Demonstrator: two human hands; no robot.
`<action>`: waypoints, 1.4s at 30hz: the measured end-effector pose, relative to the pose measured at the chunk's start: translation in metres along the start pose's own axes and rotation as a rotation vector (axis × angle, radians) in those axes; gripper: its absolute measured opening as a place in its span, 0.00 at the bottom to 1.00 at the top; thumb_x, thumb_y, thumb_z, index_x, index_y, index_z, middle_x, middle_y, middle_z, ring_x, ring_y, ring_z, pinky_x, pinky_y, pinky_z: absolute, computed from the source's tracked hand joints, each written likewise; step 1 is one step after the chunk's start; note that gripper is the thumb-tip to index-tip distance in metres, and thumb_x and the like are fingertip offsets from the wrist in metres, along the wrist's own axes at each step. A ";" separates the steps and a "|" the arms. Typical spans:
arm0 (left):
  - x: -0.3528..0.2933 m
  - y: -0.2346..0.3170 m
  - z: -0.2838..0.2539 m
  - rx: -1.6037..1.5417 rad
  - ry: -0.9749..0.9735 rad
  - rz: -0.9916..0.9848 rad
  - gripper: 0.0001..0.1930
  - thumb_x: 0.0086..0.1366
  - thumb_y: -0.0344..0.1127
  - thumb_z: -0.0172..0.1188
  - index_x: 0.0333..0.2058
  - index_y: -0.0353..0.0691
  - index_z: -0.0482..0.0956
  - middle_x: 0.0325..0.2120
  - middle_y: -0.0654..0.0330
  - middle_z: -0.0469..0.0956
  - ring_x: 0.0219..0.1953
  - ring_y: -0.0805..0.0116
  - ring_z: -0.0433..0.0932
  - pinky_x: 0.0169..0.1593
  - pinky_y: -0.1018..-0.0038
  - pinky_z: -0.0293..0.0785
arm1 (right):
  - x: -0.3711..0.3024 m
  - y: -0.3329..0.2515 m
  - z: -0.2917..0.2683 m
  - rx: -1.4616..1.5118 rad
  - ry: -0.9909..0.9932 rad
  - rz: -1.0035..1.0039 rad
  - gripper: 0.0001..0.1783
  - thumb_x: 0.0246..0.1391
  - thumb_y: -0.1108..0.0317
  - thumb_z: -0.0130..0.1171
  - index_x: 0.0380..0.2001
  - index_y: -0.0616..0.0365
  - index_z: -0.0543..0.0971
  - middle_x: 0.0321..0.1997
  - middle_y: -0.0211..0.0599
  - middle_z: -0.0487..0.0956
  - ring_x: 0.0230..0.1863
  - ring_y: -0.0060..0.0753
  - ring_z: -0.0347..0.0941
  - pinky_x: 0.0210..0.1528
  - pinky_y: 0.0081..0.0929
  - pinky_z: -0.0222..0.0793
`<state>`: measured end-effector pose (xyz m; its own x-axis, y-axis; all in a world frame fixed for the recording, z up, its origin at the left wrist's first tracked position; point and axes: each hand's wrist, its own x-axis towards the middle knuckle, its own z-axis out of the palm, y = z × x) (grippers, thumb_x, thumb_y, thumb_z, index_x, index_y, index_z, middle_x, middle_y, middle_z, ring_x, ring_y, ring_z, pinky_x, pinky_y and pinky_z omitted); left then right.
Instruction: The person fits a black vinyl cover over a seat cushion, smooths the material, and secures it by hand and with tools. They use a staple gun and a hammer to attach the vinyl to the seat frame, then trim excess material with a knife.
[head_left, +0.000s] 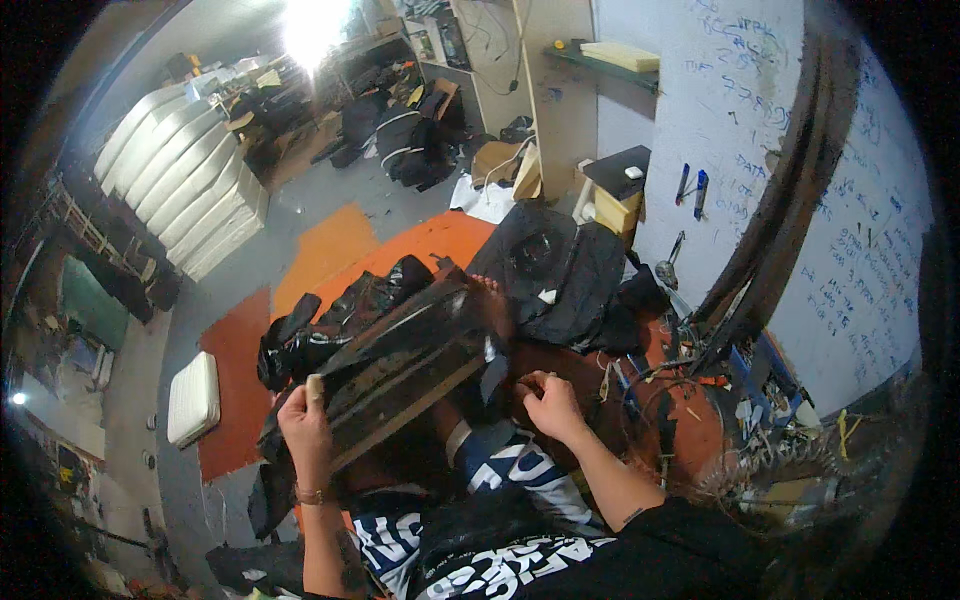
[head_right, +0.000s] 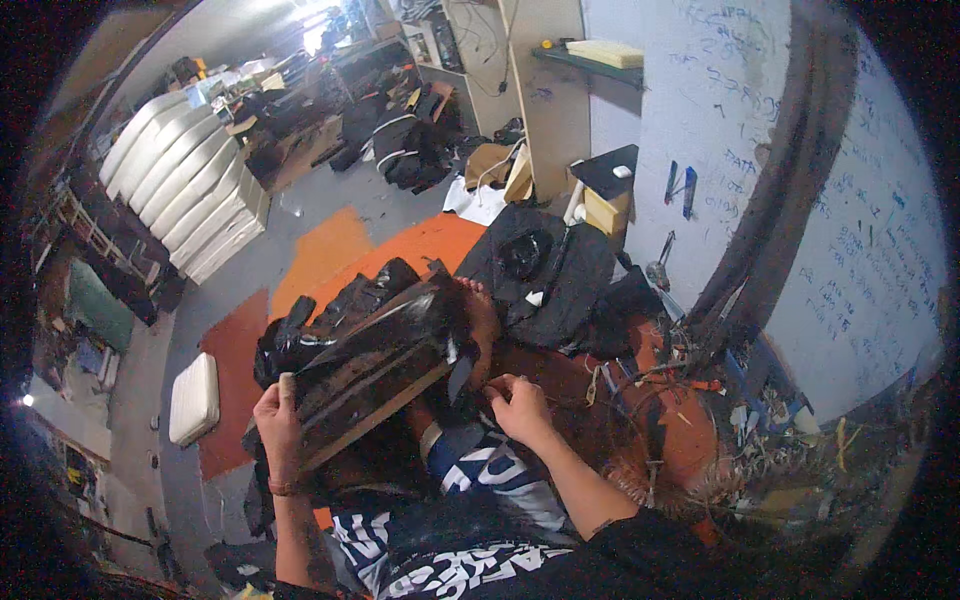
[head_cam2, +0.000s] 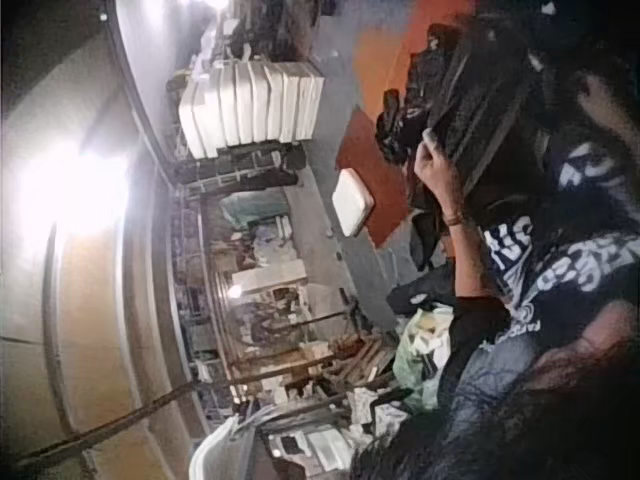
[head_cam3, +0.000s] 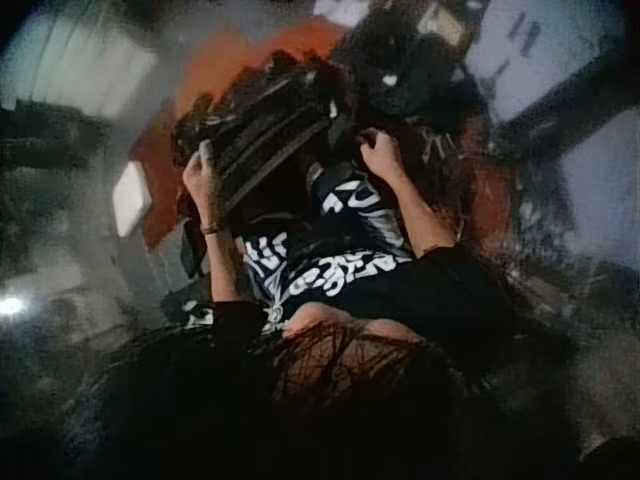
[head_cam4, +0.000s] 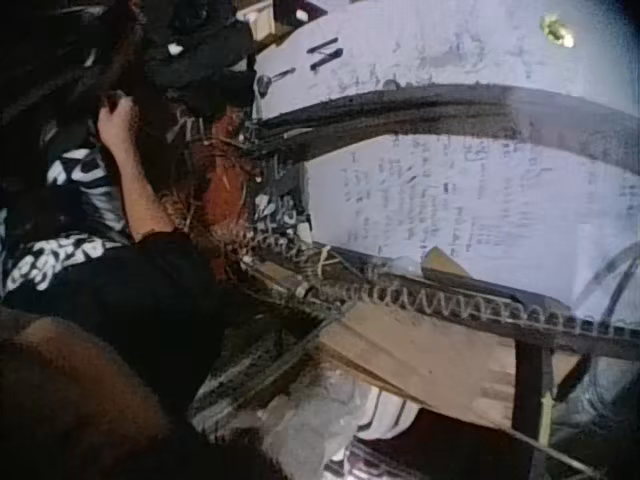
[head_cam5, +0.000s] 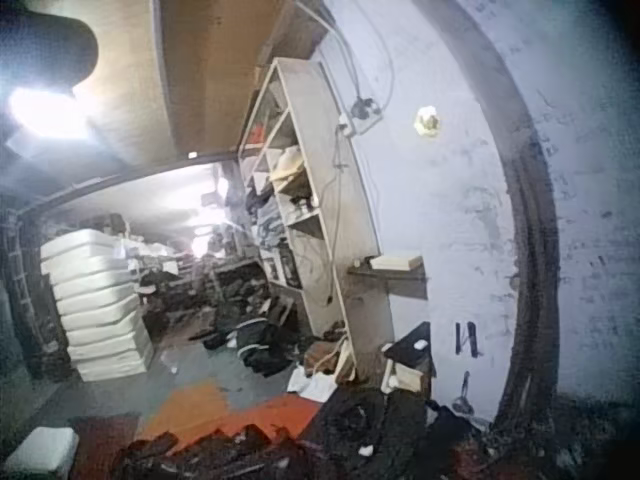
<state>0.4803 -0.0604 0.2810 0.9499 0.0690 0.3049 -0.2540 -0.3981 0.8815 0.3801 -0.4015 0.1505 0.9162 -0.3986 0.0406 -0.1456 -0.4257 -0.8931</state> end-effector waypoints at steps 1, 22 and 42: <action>-0.004 0.006 -0.001 -0.012 -0.022 0.044 0.21 0.76 0.41 0.61 0.25 0.34 0.74 0.21 0.76 0.64 0.26 0.84 0.57 0.28 0.77 0.53 | -0.007 -0.004 0.005 -0.011 -0.008 -0.034 0.14 0.61 0.62 0.66 0.45 0.60 0.85 0.41 0.51 0.86 0.44 0.52 0.84 0.47 0.42 0.77; -0.109 -0.076 0.026 0.731 0.110 0.253 0.41 0.55 0.52 0.77 0.64 0.41 0.72 0.66 0.37 0.64 0.72 0.33 0.57 0.68 0.43 0.62 | 0.037 -0.245 0.110 -0.917 -0.313 -1.019 0.09 0.51 0.70 0.64 0.37 0.59 0.85 0.41 0.50 0.84 0.48 0.51 0.83 0.49 0.51 0.78; -0.052 -0.061 0.080 0.938 -0.016 -0.292 0.38 0.70 0.47 0.57 0.76 0.63 0.55 0.79 0.47 0.36 0.78 0.29 0.27 0.67 0.16 0.30 | 0.050 -0.223 0.148 -1.084 -0.391 -0.652 0.22 0.50 0.71 0.65 0.50 0.44 0.87 0.53 0.46 0.86 0.55 0.48 0.83 0.56 0.45 0.80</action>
<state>0.4610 -0.1129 0.1820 0.9565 0.2706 0.1092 0.2325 -0.9328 0.2755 0.5137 -0.2067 0.2855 0.9514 0.3064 0.0292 0.3045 -0.9508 0.0564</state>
